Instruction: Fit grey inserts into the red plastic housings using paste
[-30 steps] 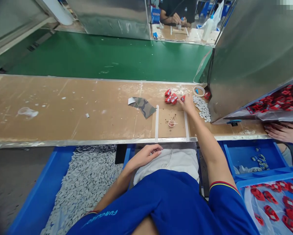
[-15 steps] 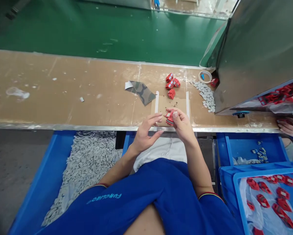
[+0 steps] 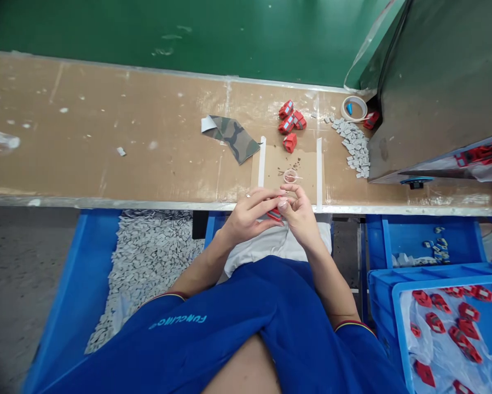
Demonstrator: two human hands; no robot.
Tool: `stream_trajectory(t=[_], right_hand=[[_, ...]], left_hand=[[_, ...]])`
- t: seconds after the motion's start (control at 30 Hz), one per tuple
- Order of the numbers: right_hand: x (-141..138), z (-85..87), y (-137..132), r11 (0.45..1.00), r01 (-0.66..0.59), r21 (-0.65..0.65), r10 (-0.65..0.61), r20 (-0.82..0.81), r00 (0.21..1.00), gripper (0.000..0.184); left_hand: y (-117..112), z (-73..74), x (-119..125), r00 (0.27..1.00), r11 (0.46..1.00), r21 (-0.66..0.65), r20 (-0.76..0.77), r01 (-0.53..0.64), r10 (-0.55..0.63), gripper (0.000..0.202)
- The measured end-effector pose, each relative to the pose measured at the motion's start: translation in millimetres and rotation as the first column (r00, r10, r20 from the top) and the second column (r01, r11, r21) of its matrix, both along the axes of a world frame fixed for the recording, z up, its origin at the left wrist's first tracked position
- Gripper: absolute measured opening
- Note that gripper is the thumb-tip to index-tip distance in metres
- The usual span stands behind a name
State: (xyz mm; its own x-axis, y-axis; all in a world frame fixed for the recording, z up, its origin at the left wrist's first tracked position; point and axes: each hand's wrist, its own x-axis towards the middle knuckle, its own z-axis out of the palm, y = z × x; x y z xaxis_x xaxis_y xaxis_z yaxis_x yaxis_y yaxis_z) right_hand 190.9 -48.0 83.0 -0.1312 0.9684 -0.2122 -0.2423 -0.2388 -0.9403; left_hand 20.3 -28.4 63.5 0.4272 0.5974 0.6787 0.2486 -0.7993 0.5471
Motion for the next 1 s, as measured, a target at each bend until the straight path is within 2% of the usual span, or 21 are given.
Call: stream_trajectory(t=[0.1,0.17,0.23,0.3,0.37,0.43,0.5,0.57,0.63,0.8,0.9,1.0], right_hand=[[-5,-1.8,-6,0.998,0.028,0.063,-0.036,0.129,0.991,0.062],[-2,-6.6,-9,0.994,0.035,0.102,-0.060,0.246,0.967,0.057],[7,-15.7,-9,0.987,0.084,0.137,-0.130,0.372,0.919,0.051],[20,-28.5,-3,0.964,0.177,0.198,-0.248,0.438,0.864,0.045],[34,-42.2,11,0.929,0.243,0.278,-0.347,0.436,0.831,0.044],[44,-53.0,27,0.904,0.235,0.357,-0.381,0.424,0.822,0.042],[50,-58.5,41,0.880,0.185,0.438,-0.393,0.452,0.801,0.029],[50,-59.0,51,0.849,0.130,0.512,-0.413,0.490,0.767,0.019],[48,-56.8,58,0.812,0.103,0.575,-0.447,0.499,0.742,0.019],[43,-56.7,66,0.707,0.149,0.691,-0.546,0.400,0.736,0.018],[42,-61.5,65,0.707,0.192,0.681,-0.550,0.359,0.754,0.018],[40,-64.4,59,0.753,0.288,0.592,-0.532,0.288,0.797,0.020]], left_hand=[[-6,-12.3,-2,0.997,0.997,-0.008,0.021,-0.073,0.073,0.042],[-7,-23.0,-6,0.991,0.988,-0.103,0.059,-0.115,0.121,0.038],[-5,-33.5,-10,0.980,0.960,-0.252,0.119,-0.126,0.160,0.036],[-1,-42.0,-11,0.969,0.917,-0.387,0.177,-0.092,0.172,0.036],[3,-47.3,-8,0.967,0.866,-0.499,0.202,-0.034,0.155,0.040],[7,-49.8,-1,0.971,0.806,-0.592,0.204,0.023,0.122,0.043],[10,-50.8,8,0.972,0.762,-0.644,0.213,0.066,0.096,0.044],[12,-51.5,14,0.974,0.748,-0.658,0.213,0.087,0.074,0.042],[13,-52.6,16,0.975,0.745,-0.660,0.213,0.096,0.064,0.040],[12,-54.5,8,0.968,0.724,-0.682,0.236,0.105,0.082,0.037],[10,-54.1,4,0.977,0.763,-0.644,0.190,0.047,0.100,0.031],[8,-52.7,3,0.983,0.802,-0.597,0.140,-0.012,0.119,0.027]])
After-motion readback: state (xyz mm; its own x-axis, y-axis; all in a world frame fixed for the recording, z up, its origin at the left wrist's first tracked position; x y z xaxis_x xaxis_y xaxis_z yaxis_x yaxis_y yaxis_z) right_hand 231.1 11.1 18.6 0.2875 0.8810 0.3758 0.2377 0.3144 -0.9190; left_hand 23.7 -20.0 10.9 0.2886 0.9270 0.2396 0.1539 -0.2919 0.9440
